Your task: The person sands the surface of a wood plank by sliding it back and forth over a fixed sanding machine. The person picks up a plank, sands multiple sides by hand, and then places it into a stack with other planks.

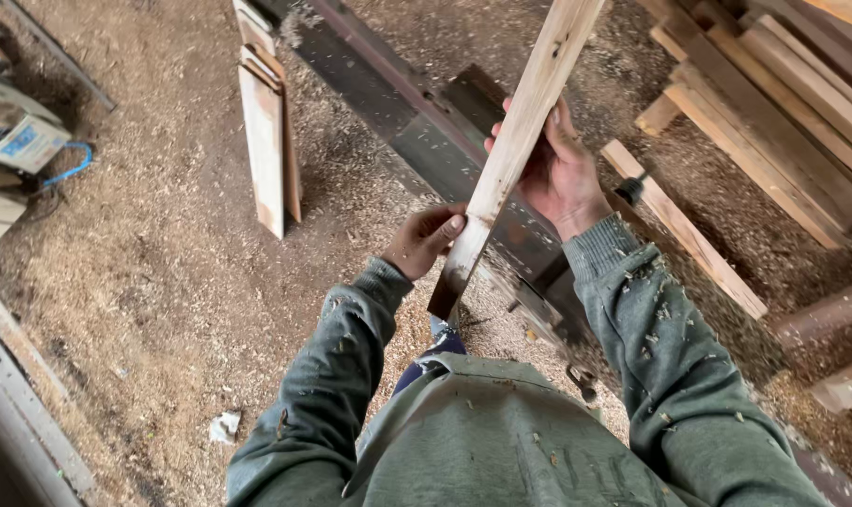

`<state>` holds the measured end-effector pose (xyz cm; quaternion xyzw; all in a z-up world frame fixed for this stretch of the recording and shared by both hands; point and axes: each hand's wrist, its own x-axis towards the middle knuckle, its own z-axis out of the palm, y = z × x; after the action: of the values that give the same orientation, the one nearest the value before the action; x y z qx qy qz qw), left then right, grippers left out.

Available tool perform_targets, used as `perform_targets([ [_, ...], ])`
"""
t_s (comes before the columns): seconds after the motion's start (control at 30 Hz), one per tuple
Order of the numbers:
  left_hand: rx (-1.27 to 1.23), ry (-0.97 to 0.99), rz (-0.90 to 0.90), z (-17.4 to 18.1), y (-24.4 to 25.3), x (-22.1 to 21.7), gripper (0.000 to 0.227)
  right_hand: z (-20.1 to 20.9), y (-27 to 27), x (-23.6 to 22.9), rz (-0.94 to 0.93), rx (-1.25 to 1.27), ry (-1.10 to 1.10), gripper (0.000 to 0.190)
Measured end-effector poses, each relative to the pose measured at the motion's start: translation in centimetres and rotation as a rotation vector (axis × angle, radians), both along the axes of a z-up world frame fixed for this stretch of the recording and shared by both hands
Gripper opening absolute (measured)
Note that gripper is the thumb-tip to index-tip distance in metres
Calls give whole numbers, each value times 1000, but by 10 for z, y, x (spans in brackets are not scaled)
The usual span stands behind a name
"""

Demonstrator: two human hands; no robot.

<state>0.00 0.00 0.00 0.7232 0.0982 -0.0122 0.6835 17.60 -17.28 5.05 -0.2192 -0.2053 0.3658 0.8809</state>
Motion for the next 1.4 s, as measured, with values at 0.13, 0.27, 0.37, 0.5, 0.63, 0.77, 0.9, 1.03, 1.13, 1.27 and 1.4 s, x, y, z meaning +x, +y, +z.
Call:
perform_targets([
  [0.13, 111, -74, -60, -38, -67, -15, 49, -17, -79, -24, -34, -52, 17, 57],
  [0.27, -64, -106, 55, -63, -120, -33, 46, -27, -143, -51, -85, -156, -59, 58],
  [0.37, -402, 68, 120, -62, -142, -62, 45, -29, -162, -79, -228, -235, -157, 53],
  [0.5, -438, 25, -9, -49, -140, -101, 49, -20, -168, -109, -207, -177, -192, 53],
  [0.63, -325, -29, 115, -71, -119, -140, 46, 2, -155, -107, -223, -254, -159, 53],
  [0.77, 91, -172, 263, -104, -69, -186, 44, 44, -121, -89, -385, -384, -193, 75],
  [0.9, 239, -106, 422, -111, 7, -256, 46, 79, -46, -91, -322, -377, -374, 83],
  [1.03, 571, -112, 456, -84, 93, -344, 37, 97, 59, -107, -189, -358, -578, 74],
  [1.13, 578, -135, 466, -74, 152, -403, 37, 87, 136, -129, -143, -416, -600, 58],
  [1.27, 842, -91, 544, -85, 219, -457, 39, 69, 212, -163, -58, -715, -436, 59],
  [1.4, 899, 295, 503, -111, 283, -475, 46, 60, 271, -190, -19, -616, -377, 47],
])
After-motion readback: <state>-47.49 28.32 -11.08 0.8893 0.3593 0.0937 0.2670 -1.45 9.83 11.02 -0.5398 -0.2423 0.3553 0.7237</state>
